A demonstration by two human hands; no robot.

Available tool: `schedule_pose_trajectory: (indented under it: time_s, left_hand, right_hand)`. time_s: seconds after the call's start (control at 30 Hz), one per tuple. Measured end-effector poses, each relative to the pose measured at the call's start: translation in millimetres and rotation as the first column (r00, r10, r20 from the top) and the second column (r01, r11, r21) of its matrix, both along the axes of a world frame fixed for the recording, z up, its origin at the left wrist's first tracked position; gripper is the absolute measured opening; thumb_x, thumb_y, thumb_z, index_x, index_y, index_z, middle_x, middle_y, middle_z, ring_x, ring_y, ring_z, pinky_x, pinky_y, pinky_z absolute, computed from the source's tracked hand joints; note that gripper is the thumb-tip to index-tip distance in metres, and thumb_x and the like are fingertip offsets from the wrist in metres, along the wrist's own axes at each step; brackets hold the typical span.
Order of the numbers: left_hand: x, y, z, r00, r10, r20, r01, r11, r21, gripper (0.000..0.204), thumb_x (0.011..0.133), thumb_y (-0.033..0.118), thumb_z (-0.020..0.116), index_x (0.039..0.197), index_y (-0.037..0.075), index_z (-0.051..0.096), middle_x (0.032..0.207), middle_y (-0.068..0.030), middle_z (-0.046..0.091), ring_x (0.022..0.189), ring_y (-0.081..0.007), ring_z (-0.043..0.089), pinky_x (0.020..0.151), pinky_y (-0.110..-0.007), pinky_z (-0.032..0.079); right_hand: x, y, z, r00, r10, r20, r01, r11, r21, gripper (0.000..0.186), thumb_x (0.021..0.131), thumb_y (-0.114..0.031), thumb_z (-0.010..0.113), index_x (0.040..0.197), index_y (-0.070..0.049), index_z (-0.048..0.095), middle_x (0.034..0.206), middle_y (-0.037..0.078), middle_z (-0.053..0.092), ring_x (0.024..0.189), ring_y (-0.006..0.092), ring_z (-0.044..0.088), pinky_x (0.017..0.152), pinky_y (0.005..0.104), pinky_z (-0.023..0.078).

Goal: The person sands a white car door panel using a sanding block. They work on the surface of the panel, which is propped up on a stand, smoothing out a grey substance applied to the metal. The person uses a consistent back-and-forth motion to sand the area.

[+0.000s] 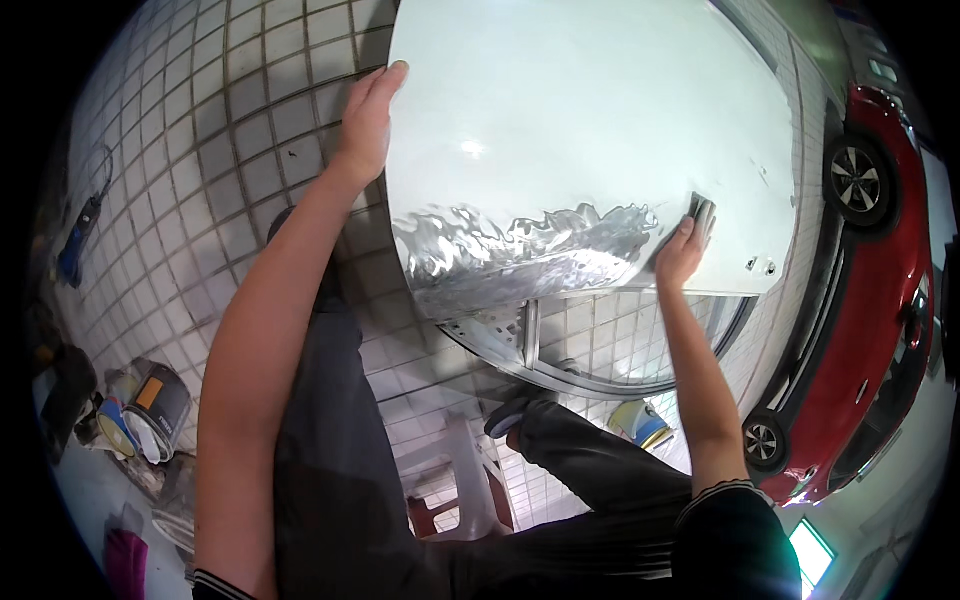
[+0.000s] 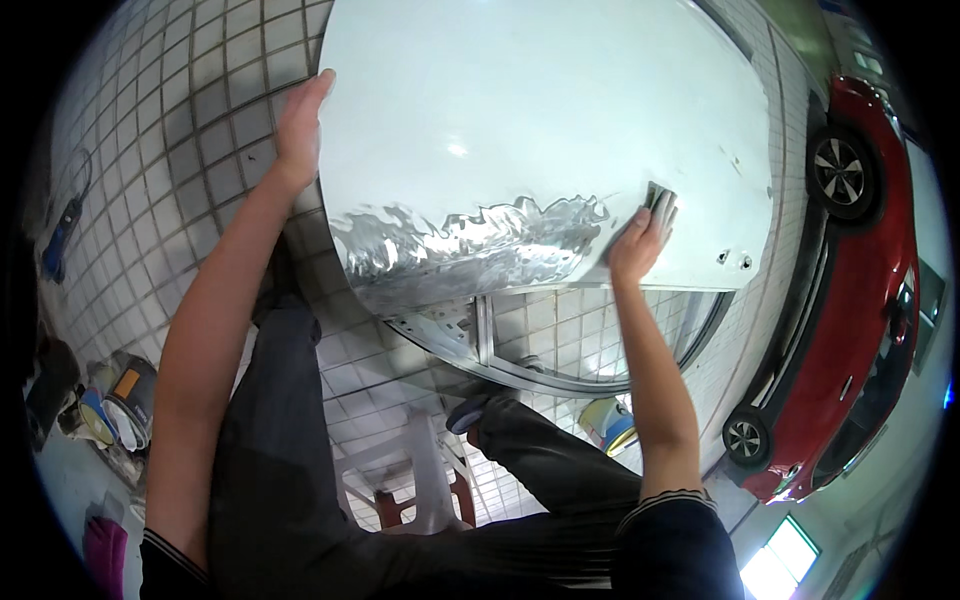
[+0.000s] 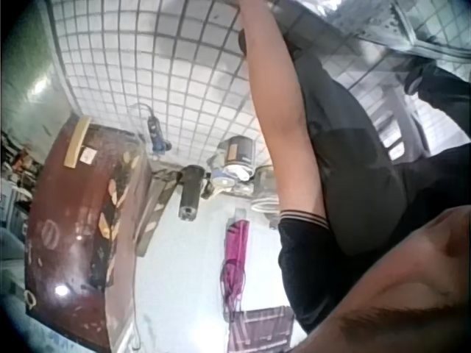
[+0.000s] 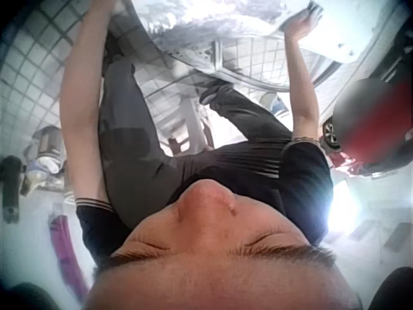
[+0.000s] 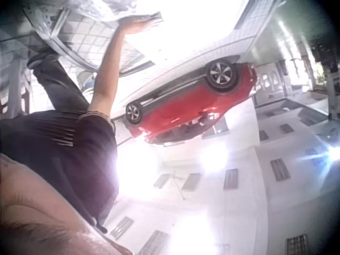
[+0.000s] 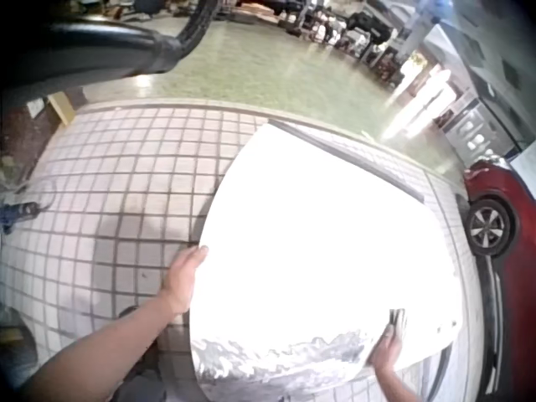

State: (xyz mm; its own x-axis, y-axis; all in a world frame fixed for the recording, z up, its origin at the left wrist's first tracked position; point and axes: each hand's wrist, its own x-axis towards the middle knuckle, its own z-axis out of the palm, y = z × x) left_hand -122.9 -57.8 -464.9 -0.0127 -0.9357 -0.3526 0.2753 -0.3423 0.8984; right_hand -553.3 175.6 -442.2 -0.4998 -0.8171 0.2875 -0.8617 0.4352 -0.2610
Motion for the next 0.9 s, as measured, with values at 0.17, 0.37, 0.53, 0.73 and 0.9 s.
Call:
schedule_pose_trajectory:
  time_s: [0.17,0.37,0.53,0.73,0.9]
  left_hand:
    - [8.3,1.8,-3.4,1.0,0.022,-0.011,-0.022,1.0,-0.019,0.049,0.102,0.041,0.065,0.12,-0.005,0.068,0.114,-0.0041,0.066,0.11,-0.0137,0.054,0.103,-0.029,0.039]
    - [12.0,-6.2,-26.6,0.982,-0.118,-0.147,0.101,0.988,-0.118,0.045,0.104,0.04,0.062,0.102,-0.005,0.069,0.097,0.0001,0.061,0.098,-0.0117,0.049,0.095,-0.028,0.04]
    - [13.6,-1.5,-13.9,0.994,-0.095,-0.049,0.09,0.992,-0.087,0.043,0.105,0.038,0.06,0.099,-0.004,0.067,0.094,0.0013,0.058,0.096,-0.0114,0.048,0.093,-0.028,0.04]
    - [10.5,-3.0,-11.6,0.994,-0.09,-0.063,0.085,0.994,-0.071,0.041,0.105,0.038,0.059,0.098,-0.003,0.066,0.094,0.0023,0.058,0.094,-0.0102,0.048,0.091,-0.028,0.04]
    - [7.1,-2.1,-6.0,0.99,-0.104,-0.095,0.097,0.993,-0.072,0.041,0.105,0.038,0.06,0.099,-0.001,0.067,0.095,0.0033,0.059,0.094,-0.0093,0.048,0.093,-0.027,0.04]
  right_hand:
    - [179.3,-5.7,-16.5,0.967,0.244,0.07,-0.241,0.969,-0.05,0.062,0.111,-0.034,0.033,0.164,-0.003,0.031,0.171,0.019,0.029,0.16,0.0416,0.017,0.128,0.0563,0.011]
    - [335.0,-1.5,1.9,0.904,0.407,0.131,-0.427,0.87,0.246,0.076,0.102,-0.053,0.048,0.159,-0.004,0.039,0.168,0.023,0.033,0.153,0.042,0.033,0.121,0.0613,0.024]
    - [345.1,4.6,30.2,0.759,0.579,0.298,-0.65,0.697,0.302,0.078,0.094,-0.042,0.064,0.157,-0.003,0.042,0.164,0.018,0.039,0.15,0.038,0.038,0.12,0.0555,0.029]
    - [349.9,26.4,41.7,0.692,0.622,0.367,-0.721,0.618,0.312,0.08,0.088,-0.034,0.072,0.153,0.003,0.044,0.161,0.023,0.042,0.149,0.0408,0.04,0.118,0.0551,0.033]
    - [372.0,-21.5,43.7,0.704,0.614,0.358,-0.702,0.677,0.221,0.077,0.088,-0.026,0.069,0.153,0.003,0.043,0.161,0.021,0.042,0.15,0.0378,0.04,0.12,0.0522,0.034]
